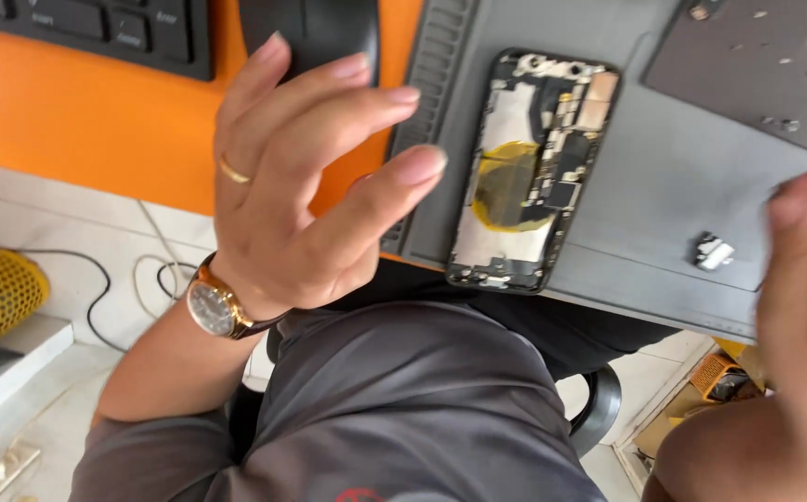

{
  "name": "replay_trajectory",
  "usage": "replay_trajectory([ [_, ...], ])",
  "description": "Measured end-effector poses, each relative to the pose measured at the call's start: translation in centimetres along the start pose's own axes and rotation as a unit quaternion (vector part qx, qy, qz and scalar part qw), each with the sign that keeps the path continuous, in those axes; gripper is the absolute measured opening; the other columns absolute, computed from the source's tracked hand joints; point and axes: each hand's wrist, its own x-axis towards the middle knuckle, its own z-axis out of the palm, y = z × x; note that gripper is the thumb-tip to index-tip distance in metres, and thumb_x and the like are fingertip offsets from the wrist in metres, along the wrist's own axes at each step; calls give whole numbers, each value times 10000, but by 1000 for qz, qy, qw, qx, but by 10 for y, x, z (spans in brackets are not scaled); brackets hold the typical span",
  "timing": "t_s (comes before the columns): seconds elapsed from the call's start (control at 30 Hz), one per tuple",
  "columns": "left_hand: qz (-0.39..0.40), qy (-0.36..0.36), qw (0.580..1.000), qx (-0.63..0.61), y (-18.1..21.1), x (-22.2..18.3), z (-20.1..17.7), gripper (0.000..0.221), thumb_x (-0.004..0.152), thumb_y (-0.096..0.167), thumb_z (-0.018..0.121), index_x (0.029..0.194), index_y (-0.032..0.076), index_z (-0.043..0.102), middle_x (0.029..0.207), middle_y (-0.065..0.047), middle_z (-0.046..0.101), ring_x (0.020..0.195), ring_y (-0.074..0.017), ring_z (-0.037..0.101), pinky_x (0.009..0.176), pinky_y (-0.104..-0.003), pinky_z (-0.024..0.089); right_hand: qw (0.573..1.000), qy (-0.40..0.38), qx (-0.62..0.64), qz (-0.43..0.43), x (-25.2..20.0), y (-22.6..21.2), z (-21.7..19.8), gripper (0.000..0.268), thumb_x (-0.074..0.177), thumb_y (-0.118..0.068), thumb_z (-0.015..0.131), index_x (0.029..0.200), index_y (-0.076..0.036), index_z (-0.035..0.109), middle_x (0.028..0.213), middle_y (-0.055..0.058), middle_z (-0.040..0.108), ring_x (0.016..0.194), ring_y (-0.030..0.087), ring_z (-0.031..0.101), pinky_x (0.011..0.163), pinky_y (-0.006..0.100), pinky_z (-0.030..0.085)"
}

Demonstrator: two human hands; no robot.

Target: The person holds a disassembled smartphone and uses their fingers to connect and disconnect internal ribbon cables and components. They manipulate the phone's internal parts, including the battery and logic board, while seated at a workbench.

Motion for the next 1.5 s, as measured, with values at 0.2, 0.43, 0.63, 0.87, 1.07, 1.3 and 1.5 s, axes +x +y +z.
replay_trajectory([
  [0.2, 0, 1, 999, 47, 0, 1, -1, 297, 1158, 50, 816, 1358, 203, 658, 1226, -165, 815, 1148, -379, 800, 1190, -557, 499, 988, 2, 33, -148, -19, -93, 17, 65, 1162, 105, 829, 1151, 54, 790, 1252, 305, 615, 601, 166, 389, 732, 365, 430],
  [0.43, 17, -9, 999, 27, -4, -1, -7, 260, 1211, 109, 502, 1425, 231, 586, 1287, -163, 800, 1225, -359, 768, 1181, -544, 521, 967, 20, -72, -242, -14, -131, 46, 27, 1137, -170, 832, 1147, -144, 835, 1183, 69, 678, 910, 145, 710, 642, 290, 501],
  [0.63, 25, -8, 999, 24, -6, 0, -11, 330, 1148, 23, 570, 1384, 242, 643, 1260, -172, 800, 1195, -360, 801, 1155, -547, 520, 963, 10, -79, -256, -12, -138, 44, 47, 1141, -175, 821, 1176, -156, 846, 1174, 52, 691, 798, 132, 665, 621, 285, 466],
  [0.87, 51, 53, 997, 16, -8, 4, -4, 169, 1130, 94, 766, 1276, 176, 789, 1149, -105, 813, 1102, -299, 768, 1132, -490, 484, 965, 19, -46, -257, -13, -129, 43, 107, 1130, -93, 840, 1202, -128, 910, 1126, 67, 692, 647, 109, 543, 605, 284, 447],
  [1.07, 100, -25, 993, -56, 6, -6, -11, 142, 1150, 199, 945, 1188, 88, 865, 1262, -85, 820, 1222, -249, 738, 1141, -530, 502, 947, 61, -35, -315, -14, -115, 52, 199, 1059, -195, 964, 1184, -47, 919, 1017, 113, 700, 653, 161, 599, 607, 335, 544],
  [1.3, 116, -59, 990, -49, 15, -19, -5, 176, 1138, 221, 759, 1214, 103, 866, 1261, 71, 774, 1242, -108, 663, 1085, -392, 591, 929, 101, -23, -356, -14, -109, 65, 120, 1053, -67, 962, 1154, -23, 914, 931, 93, 654, 649, 160, 556, 602, 324, 473],
  [1.5, 97, -72, 990, -72, 17, -19, -3, 184, 1095, 189, 764, 1238, 107, 845, 1250, 108, 797, 1229, -67, 670, 1081, -377, 596, 924, 118, -19, -362, -15, -106, 65, 106, 1052, 5, 930, 1145, -44, 915, 903, 86, 637, 638, 176, 534, 596, 330, 460],
])
